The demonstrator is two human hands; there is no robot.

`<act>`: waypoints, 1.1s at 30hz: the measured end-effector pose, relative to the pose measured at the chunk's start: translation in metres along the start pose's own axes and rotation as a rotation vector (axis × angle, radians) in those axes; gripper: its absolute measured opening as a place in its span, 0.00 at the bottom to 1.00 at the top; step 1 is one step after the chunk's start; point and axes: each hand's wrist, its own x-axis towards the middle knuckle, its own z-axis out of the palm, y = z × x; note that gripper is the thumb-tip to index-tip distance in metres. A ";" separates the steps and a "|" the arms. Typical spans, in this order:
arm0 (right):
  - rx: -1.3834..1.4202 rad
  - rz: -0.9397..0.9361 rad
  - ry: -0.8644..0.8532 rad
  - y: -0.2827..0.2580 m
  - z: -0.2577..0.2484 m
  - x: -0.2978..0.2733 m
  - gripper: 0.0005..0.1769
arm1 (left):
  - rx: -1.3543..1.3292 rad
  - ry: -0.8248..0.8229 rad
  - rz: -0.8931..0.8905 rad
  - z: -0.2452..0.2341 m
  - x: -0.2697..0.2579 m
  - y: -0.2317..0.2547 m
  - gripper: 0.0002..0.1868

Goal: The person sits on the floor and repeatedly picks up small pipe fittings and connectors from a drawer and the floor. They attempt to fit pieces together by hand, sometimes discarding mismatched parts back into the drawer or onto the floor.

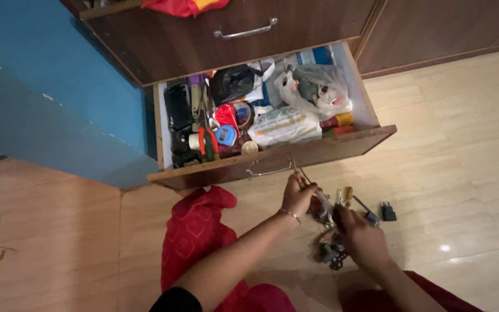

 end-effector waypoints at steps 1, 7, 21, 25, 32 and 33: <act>0.052 0.023 0.034 0.006 -0.002 0.002 0.24 | 0.004 -0.006 -0.014 -0.001 0.006 0.004 0.16; 0.803 0.227 0.038 0.029 -0.002 0.013 0.20 | 0.004 -0.127 -0.017 0.000 0.000 -0.005 0.17; 0.270 0.330 -0.248 0.002 0.009 0.002 0.18 | 0.738 -0.060 0.133 0.008 -0.034 -0.010 0.13; 0.508 0.176 0.068 0.012 -0.004 0.011 0.15 | 0.749 -0.159 0.095 0.007 -0.026 -0.011 0.09; 0.865 0.363 0.117 0.002 0.025 0.008 0.17 | 1.228 -0.501 0.153 0.021 -0.066 -0.003 0.24; 0.852 0.398 0.098 0.004 0.028 0.006 0.17 | 1.298 -0.543 0.156 0.023 -0.070 0.002 0.28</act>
